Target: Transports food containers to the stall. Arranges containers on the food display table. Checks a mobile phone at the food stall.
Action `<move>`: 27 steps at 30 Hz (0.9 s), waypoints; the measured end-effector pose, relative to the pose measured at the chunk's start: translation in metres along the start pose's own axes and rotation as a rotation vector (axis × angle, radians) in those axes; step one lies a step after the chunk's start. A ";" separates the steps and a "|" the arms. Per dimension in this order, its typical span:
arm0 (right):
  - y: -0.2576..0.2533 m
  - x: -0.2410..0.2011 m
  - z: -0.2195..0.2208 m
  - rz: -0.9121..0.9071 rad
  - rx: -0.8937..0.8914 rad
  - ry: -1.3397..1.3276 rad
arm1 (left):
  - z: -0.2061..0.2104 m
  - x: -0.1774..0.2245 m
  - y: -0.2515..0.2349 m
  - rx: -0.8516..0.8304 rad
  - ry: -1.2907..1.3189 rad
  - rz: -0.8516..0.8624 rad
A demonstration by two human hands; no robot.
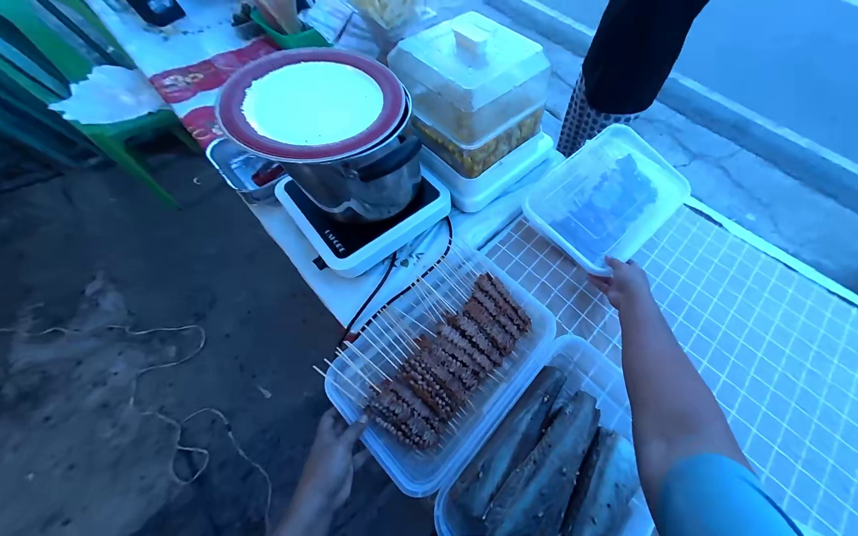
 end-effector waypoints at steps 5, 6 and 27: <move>0.036 0.012 -0.051 -0.104 -0.091 0.501 | 0.030 0.010 -0.003 -0.062 0.021 0.006; 0.049 0.016 -0.071 -0.116 -0.096 0.559 | 0.037 0.012 -0.003 -0.073 0.017 0.016; 0.282 0.183 -0.269 -0.091 -0.005 0.805 | 0.039 -0.019 0.052 -0.139 -0.056 0.279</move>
Point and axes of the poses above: each hand's wrist, its own y-axis away from the middle knuckle, its own z-axis out of the palm, x = y × z, the point moved 5 cm from there along -y, towards the middle knuckle, and after that the axes turned 4 degrees about z, right-handed, at the moved point
